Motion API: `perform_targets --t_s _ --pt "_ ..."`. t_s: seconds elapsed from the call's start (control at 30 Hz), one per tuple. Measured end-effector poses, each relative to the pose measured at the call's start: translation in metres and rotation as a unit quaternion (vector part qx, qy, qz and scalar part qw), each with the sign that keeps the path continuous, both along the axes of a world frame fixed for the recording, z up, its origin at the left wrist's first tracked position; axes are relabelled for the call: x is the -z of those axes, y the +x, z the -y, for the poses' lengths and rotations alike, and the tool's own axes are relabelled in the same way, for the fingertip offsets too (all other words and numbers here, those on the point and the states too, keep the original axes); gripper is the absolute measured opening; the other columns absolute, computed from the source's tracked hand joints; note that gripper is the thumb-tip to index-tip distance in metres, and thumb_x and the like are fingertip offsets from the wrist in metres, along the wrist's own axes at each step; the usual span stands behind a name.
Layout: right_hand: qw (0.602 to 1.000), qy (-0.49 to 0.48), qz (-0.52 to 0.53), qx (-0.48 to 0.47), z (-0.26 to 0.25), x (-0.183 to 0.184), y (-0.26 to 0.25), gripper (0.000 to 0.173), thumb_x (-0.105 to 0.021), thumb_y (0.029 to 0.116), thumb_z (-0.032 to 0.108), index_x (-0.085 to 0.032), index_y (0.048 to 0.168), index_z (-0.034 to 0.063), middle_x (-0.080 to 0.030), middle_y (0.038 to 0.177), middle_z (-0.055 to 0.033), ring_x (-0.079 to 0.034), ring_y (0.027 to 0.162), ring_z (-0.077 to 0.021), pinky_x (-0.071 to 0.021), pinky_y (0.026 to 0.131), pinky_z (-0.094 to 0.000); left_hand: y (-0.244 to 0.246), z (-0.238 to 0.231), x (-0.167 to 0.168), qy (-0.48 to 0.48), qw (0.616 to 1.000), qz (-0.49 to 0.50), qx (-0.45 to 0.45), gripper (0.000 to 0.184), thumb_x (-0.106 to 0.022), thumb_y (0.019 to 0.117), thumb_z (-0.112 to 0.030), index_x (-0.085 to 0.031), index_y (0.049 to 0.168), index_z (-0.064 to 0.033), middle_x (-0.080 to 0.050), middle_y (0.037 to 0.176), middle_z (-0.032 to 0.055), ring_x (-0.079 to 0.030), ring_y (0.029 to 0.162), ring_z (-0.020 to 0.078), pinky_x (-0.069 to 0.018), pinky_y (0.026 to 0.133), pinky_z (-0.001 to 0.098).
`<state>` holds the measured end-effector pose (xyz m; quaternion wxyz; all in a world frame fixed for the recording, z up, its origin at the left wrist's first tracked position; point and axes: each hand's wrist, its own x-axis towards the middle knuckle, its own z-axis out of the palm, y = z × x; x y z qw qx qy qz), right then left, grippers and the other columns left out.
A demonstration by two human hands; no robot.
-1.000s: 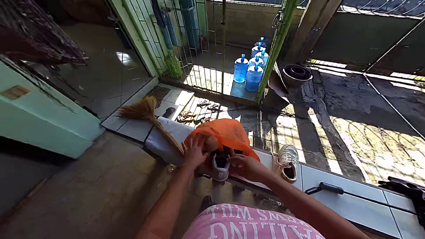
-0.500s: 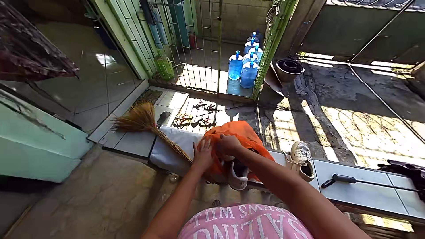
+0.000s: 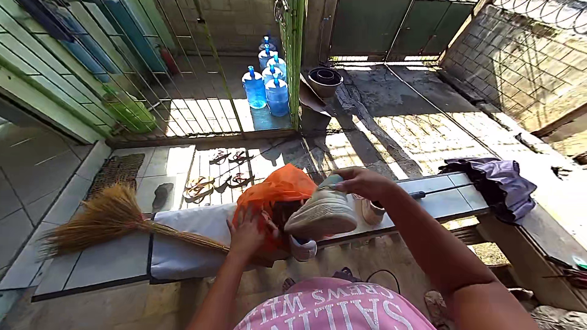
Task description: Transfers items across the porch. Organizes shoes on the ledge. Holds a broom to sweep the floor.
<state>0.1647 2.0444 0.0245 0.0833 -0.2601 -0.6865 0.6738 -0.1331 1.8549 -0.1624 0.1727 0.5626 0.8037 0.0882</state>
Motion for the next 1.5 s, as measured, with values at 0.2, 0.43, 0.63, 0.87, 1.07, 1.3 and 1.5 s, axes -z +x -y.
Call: perform_targets --t_s 0.2,0.43,0.63,0.87,1.07,1.3,1.5 --pt "0.985 0.152 -0.036 0.077 -0.018 -0.025 0.096 0.018 -0.076 0.0847 0.020 -0.075 0.100 0.0109 -0.070 0.108 0.0014 -0.067 0.090 -0.0068 -0.0602 0.078 -0.0268 0.031 -0.003 -0.027 0.210 0.978 0.005 0.008 0.027 -0.067 0.0925 -0.016 -0.071 0.114 -0.0005 -0.064 0.126 0.0255 -0.057 0.123 0.0493 -0.0444 0.100 0.0682" --pt "0.872 0.393 0.279 -0.084 -0.009 0.161 0.092 0.026 -0.064 0.0992 0.020 -0.071 0.109 -0.0028 -0.064 0.126 -0.0221 -0.059 0.123 -0.0409 -0.0496 0.100 -0.0587 0.141 -0.060 -0.025 0.187 0.963 0.030 0.192 0.033 -0.062 0.0969 -0.027 -0.071 0.125 -0.0117 -0.065 0.134 0.0126 -0.057 0.131 0.0352 -0.0412 0.110 0.0575" --pt "0.894 0.366 0.255 0.025 -0.033 0.166 0.157 0.030 -0.057 0.1033 0.024 -0.072 0.120 0.0036 -0.068 0.126 -0.0183 -0.061 0.125 -0.0351 -0.0480 0.107 -0.0508 0.212 -0.095 -0.022 0.067 0.980 0.063 0.178 0.038 -0.058 0.1015 -0.027 -0.065 0.136 -0.0127 -0.061 0.142 0.0122 -0.051 0.139 0.0330 -0.0330 0.118 0.0566" --pt "0.819 0.247 0.515 -0.063 -0.103 0.181 0.159 0.046 -0.058 0.1006 0.038 -0.065 0.122 -0.0017 -0.065 0.129 -0.0237 -0.062 0.124 -0.0409 -0.0487 0.097 -0.0642 0.284 -0.191 -0.018 -0.237 0.960 -0.013 0.151 0.038 -0.047 0.1081 -0.030 -0.069 0.123 -0.0018 -0.066 0.128 0.0240 -0.060 0.124 0.0425 -0.0438 0.103 0.0626" --pt "0.914 0.198 0.353 -0.029 -0.128 0.185 0.197 0.026 -0.063 0.0954 0.020 -0.072 0.114 0.0043 -0.069 0.118 -0.0199 -0.064 0.114 -0.0357 -0.0493 0.097 -0.0589 0.337 -0.231 0.001 -0.369 0.924 -0.094 0.023 0.026 -0.049 0.1016 -0.007 -0.065 0.112 0.0103 -0.065 0.121 0.0282 -0.064 0.112 0.0460 -0.0513 0.083 0.0643" --pt "0.931 -0.191 -0.077 0.302 -0.140 0.151 0.303 0.017 -0.036 0.1011 0.009 -0.053 0.099 0.0112 -0.069 0.084 -0.0017 -0.069 0.077 -0.0135 -0.0598 0.072 -0.0341 0.334 -0.228 0.000 -0.352 0.931 -0.091 0.033 0.027 -0.049 0.1020 -0.009 -0.066 0.110 0.0100 -0.067 0.119 0.0286 -0.065 0.112 0.0466 -0.0499 0.088 0.0642" --pt "0.863 -0.210 -0.128 0.441 -0.142 0.124 0.305 0.029 -0.029 0.1101 0.012 -0.058 0.109 0.0064 -0.067 0.077 -0.0009 -0.069 0.070 -0.0114 -0.0606 0.063 -0.0288 0.274 -0.172 -0.038 -0.155 0.973 0.160 -0.057 0.036 -0.053 0.1028 -0.028 -0.067 0.119 0.0000 -0.064 0.123 0.0213 -0.062 0.116 0.0363 -0.0470 0.100 0.0586"
